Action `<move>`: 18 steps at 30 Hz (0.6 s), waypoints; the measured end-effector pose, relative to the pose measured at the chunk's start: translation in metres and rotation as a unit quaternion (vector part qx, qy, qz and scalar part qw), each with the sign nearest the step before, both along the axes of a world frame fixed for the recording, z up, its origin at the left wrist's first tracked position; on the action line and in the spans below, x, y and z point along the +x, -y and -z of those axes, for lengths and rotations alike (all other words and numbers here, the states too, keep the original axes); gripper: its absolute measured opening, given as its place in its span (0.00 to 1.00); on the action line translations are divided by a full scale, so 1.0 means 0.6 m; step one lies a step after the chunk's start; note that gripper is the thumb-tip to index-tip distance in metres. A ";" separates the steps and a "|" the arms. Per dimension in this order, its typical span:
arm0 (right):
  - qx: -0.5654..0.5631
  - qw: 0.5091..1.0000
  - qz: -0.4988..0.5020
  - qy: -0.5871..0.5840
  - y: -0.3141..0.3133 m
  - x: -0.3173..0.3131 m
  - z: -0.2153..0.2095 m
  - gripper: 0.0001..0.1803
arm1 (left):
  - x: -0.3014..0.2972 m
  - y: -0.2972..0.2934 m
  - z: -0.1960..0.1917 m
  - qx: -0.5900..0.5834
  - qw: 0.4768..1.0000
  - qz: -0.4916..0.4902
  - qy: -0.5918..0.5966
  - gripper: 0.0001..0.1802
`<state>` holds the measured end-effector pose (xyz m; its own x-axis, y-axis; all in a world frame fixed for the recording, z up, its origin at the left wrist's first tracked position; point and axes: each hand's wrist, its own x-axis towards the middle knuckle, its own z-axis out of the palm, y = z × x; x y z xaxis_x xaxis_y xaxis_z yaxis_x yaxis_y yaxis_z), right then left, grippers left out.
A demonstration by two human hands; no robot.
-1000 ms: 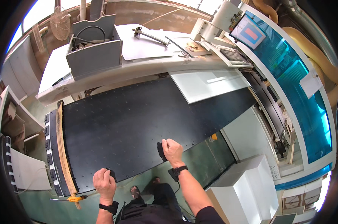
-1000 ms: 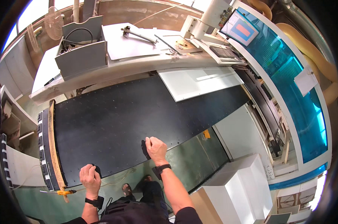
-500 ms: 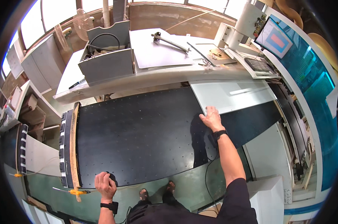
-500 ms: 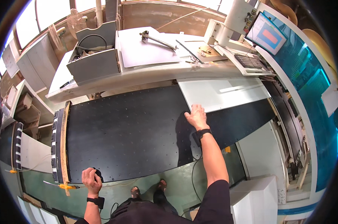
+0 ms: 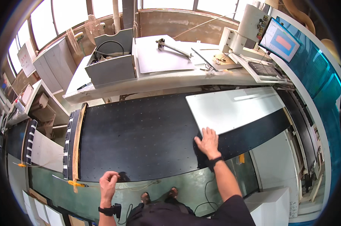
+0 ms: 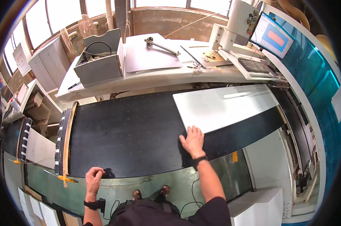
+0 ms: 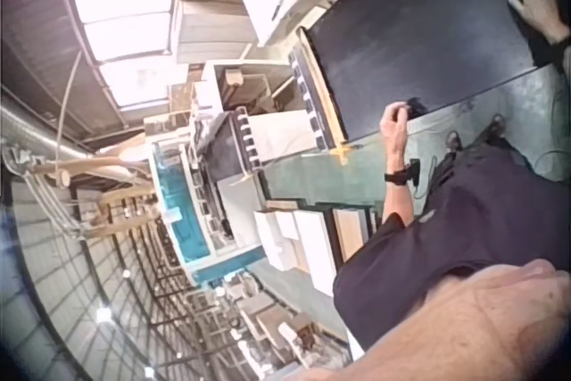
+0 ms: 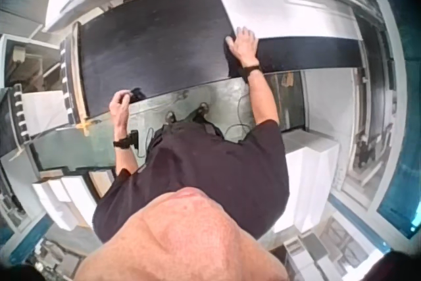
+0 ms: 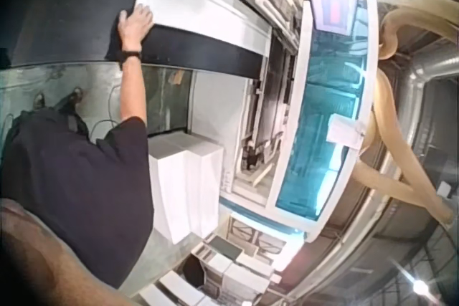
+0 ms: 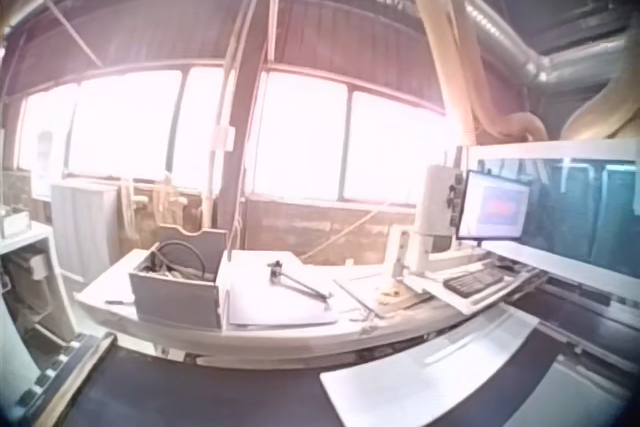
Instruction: Trimming and processing white furniture panels at an industrial edge-banding station.
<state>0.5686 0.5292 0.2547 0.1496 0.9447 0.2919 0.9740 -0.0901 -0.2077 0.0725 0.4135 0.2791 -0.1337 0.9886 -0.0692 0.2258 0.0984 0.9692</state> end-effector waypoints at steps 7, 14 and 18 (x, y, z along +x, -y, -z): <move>-0.034 0.996 -0.060 -0.049 0.185 -0.212 -0.047 0.28 | 0.083 0.028 -0.002 -0.252 0.901 0.351 0.028 0.17; -0.094 0.862 -0.303 -0.396 0.259 -0.275 -0.088 0.16 | 0.020 0.060 0.065 -0.346 0.822 0.254 0.374 0.32; -0.337 0.778 -0.136 -0.512 0.312 -0.168 -0.070 0.18 | -0.064 0.108 0.072 -0.253 0.867 0.113 0.415 0.27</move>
<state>0.4678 0.3422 0.2965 -0.2539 0.8690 -0.4246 0.3309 -0.3345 -0.8824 0.0339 0.3486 0.2357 0.3616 0.7985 -0.4813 -0.4594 0.6018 0.6533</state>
